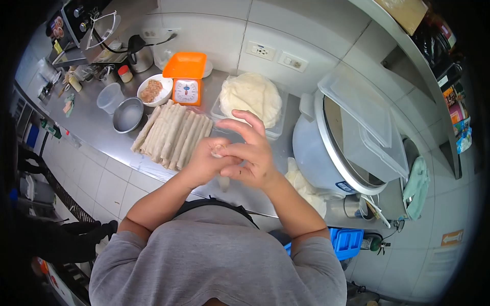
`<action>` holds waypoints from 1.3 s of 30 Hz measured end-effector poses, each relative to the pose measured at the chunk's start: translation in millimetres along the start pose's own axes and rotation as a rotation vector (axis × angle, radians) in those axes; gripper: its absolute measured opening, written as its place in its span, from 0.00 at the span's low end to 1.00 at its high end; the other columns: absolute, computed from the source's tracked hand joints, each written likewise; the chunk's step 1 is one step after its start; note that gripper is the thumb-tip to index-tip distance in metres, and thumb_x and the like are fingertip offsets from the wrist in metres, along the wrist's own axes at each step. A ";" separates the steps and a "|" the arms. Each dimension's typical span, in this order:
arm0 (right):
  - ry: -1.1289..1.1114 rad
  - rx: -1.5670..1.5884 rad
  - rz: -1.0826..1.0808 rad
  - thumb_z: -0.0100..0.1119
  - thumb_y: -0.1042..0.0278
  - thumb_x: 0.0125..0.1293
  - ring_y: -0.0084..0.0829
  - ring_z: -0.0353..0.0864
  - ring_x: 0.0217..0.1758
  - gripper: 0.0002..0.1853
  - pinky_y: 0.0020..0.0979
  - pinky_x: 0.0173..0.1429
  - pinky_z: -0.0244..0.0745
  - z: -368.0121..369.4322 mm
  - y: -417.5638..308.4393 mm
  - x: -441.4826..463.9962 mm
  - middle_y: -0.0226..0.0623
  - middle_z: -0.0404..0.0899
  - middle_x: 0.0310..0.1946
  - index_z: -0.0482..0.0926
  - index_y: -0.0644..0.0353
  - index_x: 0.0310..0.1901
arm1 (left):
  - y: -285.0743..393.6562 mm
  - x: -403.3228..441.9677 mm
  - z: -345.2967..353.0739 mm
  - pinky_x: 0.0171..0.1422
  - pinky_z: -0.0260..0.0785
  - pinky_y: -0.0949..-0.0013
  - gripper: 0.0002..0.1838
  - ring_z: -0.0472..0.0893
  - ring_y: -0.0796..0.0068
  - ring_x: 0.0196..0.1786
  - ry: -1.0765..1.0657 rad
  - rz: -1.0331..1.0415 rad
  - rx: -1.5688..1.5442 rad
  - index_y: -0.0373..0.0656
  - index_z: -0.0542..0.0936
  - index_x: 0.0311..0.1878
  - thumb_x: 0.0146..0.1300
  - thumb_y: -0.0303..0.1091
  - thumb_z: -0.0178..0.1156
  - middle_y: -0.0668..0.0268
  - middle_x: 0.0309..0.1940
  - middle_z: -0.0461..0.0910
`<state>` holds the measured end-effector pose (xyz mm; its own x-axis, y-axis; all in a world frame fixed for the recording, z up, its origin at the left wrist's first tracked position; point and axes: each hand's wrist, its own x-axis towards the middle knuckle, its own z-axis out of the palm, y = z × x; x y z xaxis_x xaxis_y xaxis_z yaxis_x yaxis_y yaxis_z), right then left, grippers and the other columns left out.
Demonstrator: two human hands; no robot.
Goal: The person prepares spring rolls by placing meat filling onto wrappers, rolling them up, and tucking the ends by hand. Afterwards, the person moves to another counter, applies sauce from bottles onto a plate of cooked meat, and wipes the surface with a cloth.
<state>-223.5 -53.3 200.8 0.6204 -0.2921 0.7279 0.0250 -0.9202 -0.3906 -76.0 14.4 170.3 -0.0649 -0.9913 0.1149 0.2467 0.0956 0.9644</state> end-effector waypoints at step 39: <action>-0.064 0.654 0.669 0.63 0.71 0.63 0.26 0.78 0.44 0.18 0.26 0.50 0.73 245.1 -96.0 115.1 0.34 0.78 0.43 0.73 0.63 0.54 | 111.3 -107.5 -242.5 0.30 0.66 0.78 0.09 0.75 0.85 0.28 0.271 0.116 -0.361 0.42 0.74 0.41 0.64 0.32 0.65 0.70 0.28 0.77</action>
<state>37.6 65.2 184.0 0.7062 -0.6754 0.2126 0.0709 -0.2313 -0.9703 192.8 109.6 207.5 0.2264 -0.9685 0.1040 0.5612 0.2170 0.7987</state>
